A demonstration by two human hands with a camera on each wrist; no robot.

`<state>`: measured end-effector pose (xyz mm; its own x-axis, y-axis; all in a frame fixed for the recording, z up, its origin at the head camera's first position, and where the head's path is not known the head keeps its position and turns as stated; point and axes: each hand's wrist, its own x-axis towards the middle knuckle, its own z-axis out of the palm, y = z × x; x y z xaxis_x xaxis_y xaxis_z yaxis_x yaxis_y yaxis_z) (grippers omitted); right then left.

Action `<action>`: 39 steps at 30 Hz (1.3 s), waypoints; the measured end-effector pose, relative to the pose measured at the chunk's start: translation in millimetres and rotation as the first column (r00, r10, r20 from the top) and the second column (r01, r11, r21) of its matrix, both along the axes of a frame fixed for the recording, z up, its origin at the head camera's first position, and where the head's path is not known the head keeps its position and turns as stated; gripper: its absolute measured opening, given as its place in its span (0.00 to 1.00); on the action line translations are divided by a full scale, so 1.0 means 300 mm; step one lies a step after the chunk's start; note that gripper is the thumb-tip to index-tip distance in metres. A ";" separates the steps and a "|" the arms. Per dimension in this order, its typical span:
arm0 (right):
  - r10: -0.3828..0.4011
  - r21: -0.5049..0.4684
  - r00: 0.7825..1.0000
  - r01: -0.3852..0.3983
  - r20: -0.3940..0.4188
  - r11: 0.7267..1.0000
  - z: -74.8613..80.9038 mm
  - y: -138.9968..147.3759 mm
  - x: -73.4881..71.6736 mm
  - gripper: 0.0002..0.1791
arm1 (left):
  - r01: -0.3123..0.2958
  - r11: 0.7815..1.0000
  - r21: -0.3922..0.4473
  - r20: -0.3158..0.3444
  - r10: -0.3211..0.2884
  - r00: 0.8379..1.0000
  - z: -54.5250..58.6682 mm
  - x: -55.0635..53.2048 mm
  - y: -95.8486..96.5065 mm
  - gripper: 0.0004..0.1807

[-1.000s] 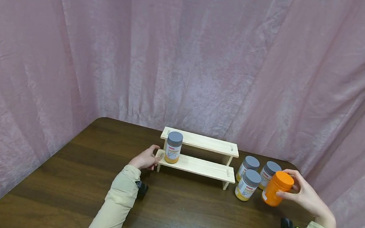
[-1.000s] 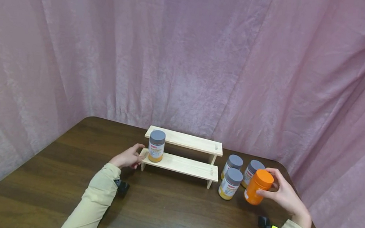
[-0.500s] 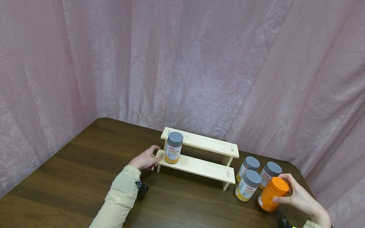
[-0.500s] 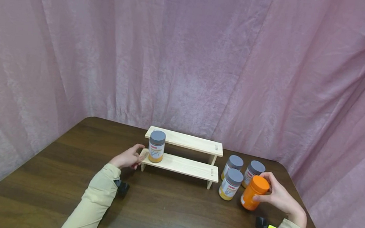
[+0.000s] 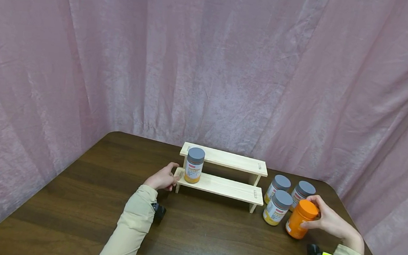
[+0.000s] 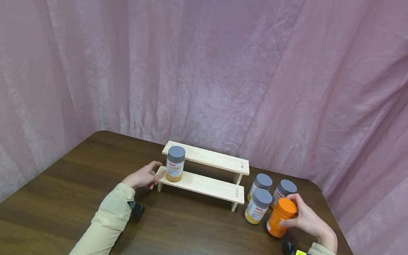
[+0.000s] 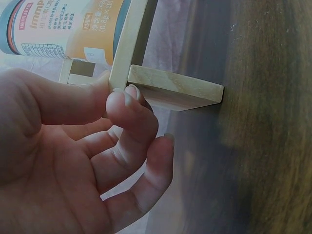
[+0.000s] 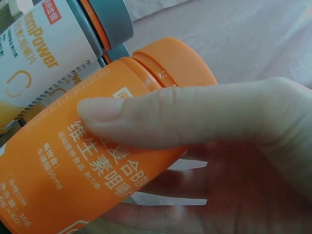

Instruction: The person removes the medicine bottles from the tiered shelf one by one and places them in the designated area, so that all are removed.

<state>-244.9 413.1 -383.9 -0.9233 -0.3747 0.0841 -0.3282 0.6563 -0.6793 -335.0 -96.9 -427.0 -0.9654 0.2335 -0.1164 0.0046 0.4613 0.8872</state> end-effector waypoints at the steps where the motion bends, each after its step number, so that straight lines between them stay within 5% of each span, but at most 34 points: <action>1: 0.007 0.003 1.000 -0.007 -0.006 1.000 -0.001 -0.001 -0.002 0.37 | 0.001 1.000 -0.001 -0.001 -0.001 1.000 0.001 0.000 0.000 0.30; 26: 0.090 -0.088 0.996 -0.091 -0.006 0.992 -0.010 0.000 -0.004 0.33 | -0.004 1.000 -0.007 0.002 0.004 1.000 -0.004 -0.004 -0.001 0.30; 39: 0.101 -0.111 0.986 -0.116 -0.131 0.987 0.044 -0.006 0.026 0.33 | -0.006 1.000 -0.017 0.009 0.007 1.000 0.005 0.005 0.002 0.30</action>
<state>-237.2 411.3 -370.9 -0.8572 -0.4527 0.2452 -0.4799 0.5297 -0.6994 -333.6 -96.2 -425.5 -0.9657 0.2252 -0.1294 -0.0068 0.4764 0.8792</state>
